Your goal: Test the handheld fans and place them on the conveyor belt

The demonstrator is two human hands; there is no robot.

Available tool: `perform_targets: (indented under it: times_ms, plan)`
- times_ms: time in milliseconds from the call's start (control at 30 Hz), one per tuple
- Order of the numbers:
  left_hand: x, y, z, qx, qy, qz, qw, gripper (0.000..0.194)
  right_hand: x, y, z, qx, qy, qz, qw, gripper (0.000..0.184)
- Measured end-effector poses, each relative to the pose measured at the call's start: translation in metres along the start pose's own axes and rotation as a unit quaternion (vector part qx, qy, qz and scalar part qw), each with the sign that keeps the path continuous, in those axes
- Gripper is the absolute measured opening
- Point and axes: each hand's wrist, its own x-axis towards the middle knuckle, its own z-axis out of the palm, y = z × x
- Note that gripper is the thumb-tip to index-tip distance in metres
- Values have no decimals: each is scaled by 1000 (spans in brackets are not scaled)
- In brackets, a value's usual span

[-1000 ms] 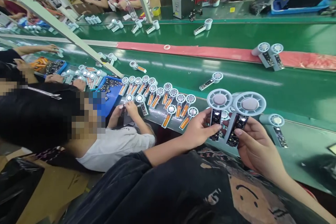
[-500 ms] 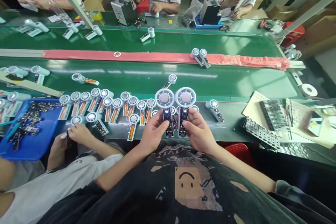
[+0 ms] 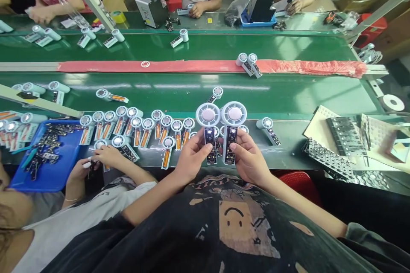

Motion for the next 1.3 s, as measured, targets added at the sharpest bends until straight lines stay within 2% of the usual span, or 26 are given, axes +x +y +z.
perform_targets:
  times_ms: [133,433,633,800,1067,1300]
  plan:
    - [-1,1,-1,-15,-5,11,1000,47,-1,-2,3,7,-9,10,1000,50]
    - [-4,1,-9,20,-6,39,999,56,1,2,6,4,-25,25,999,45]
    - [-9,-2,-16,26,27,41,998,57,8,5,11,1,-51,35,998,43]
    - [-11,1,-20,37,53,22,998,50,14,9,15,-15,-43,40,998,43]
    - [-7,-6,-16,10,52,42,998,53,15,9,7,-29,-46,27,998,51]
    - [-4,-9,-10,38,14,56,998,57,10,5,0,-29,-44,39,998,54]
